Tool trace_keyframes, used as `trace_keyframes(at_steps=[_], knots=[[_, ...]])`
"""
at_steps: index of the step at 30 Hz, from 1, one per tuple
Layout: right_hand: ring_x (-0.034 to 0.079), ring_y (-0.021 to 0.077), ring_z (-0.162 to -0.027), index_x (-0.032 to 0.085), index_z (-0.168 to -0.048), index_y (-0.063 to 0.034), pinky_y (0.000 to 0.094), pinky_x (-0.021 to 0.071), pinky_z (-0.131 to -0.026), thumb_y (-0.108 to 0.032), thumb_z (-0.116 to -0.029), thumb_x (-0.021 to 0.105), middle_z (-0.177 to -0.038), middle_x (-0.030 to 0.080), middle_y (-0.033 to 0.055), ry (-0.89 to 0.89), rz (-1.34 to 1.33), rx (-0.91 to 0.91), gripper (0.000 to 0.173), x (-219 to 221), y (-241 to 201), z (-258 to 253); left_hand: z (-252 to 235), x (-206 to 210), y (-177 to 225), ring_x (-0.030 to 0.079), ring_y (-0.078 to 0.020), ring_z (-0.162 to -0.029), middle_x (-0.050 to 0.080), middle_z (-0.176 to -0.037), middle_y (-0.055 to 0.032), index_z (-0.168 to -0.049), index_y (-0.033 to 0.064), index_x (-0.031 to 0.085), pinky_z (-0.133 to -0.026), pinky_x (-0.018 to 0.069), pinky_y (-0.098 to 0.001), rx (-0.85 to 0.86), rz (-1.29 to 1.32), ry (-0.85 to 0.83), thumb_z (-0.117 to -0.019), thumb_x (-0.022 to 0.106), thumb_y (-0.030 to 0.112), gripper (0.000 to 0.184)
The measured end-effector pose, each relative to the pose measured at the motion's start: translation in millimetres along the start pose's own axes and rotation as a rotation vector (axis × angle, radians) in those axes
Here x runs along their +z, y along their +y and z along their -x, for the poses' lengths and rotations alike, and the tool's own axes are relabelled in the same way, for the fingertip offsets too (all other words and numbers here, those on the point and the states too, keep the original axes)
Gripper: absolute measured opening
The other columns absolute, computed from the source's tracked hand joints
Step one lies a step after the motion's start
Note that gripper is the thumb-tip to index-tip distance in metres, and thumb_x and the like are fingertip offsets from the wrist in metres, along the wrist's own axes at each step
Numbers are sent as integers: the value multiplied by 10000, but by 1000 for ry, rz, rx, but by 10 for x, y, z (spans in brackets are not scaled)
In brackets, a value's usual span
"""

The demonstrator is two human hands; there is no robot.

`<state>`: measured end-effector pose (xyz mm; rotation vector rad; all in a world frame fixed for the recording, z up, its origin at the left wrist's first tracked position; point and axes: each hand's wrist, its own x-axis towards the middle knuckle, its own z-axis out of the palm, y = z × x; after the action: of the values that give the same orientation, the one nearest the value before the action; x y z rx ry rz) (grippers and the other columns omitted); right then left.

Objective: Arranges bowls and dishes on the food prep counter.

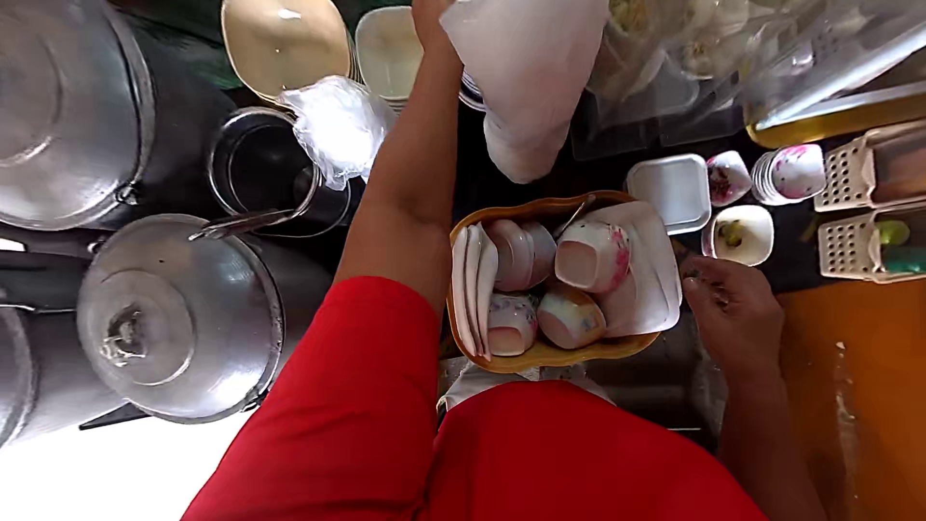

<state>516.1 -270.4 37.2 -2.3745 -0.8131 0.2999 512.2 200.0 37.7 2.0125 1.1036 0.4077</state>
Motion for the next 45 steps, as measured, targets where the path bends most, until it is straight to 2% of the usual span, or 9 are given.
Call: trace_keyframes(at_steps=[5, 8, 13, 18, 27, 30, 36, 41, 45], knots=[[725, 312, -875, 701, -1180, 40, 484, 598, -808, -248, -1061, 530, -1032, 722, 229, -226, -1, -60, 355, 146, -316, 129, 136, -60, -125, 625, -253, -1156, 630, -1259, -279, -1258, -152, 586, -1027, 473, -336, 20, 106, -8, -984, 570, 16, 322], [685, 397, -1078, 609, -1360, 17, 599, 516, -961, -292, -1075, 522, -1204, 685, 256, -611, 53, 146, 429, 363, -539, 100, 177, -148, -123, 663, -176, -944, 642, -1168, -184, -1303, -75, 579, -875, 550, -305, -47, 3, -67, -1053, 483, 79, 309], [635, 433, -1117, 579, -1382, 37, 570, 512, -969, -299, -1064, 537, -1305, 569, 320, -571, 103, 239, 464, 752, -512, 153, 683, -364, -109, 565, -84, -492, 637, -712, -27, -1091, -11, 532, -508, 517, -235, -25, 372, 141, -1084, 436, 141, 180], [731, 258, -830, 558, -1321, 37, 429, 622, -789, -250, -1104, 455, -1133, 661, 220, -657, -25, 348, 374, 718, -469, 97, 1638, -566, -284, 581, -105, -586, 650, -831, -58, -1416, -51, 453, -550, 516, -278, 96, 349, 119, -1094, 448, 226, 425], [469, 41, -451, 621, -1207, 21, 196, 445, -447, -188, -1113, 431, -680, 540, 11, -613, -454, 474, 297, 638, -486, 105, 2705, -370, -479, 564, -63, -589, 654, -792, -40, -1348, -16, 570, -554, 485, -241, 34, 344, -8, -1074, 516, 168, 334], [472, 22, -465, 605, -1205, 4, 178, 438, -447, -180, -1111, 413, -715, 564, -5, -618, -555, 397, 283, 506, -576, 128, 2782, -344, -486, 619, -87, -668, 689, -863, -72, -1317, -24, 603, -621, 530, -268, 188, 323, -45, -1045, 562, 160, 330], [534, -38, -554, 626, -1149, -33, 129, 476, -528, -137, -1073, 413, -742, 611, -96, -526, -735, 39, 249, 342, -666, 32, 2712, -239, -311, 613, -302, -1245, 651, -1326, -187, -1309, -7, 665, -1051, 490, -514, 611, 181, -343, -939, 680, 359, 520], [651, -3, -720, 636, -1292, -195, 160, 561, -604, -207, -1088, 483, -1079, 712, -108, -334, -973, -374, 255, 111, -877, -193, 2589, -500, 113, 610, 12, -722, 662, -794, 13, -928, 0, 698, -663, 521, -170, 621, 578, -627, -931, 722, 199, 200], [722, 119, -1014, 458, -1502, -251, 276, 635, -807, -360, -1081, 510, -1457, 577, -70, -148, -913, -484, 438, -145, -894, -406, 2300, -1048, 443, 635, 61, -801, 692, -868, 117, -939, 93, 716, -732, 551, -158, 762, 845, -278, -939, 700, 152, 61]])
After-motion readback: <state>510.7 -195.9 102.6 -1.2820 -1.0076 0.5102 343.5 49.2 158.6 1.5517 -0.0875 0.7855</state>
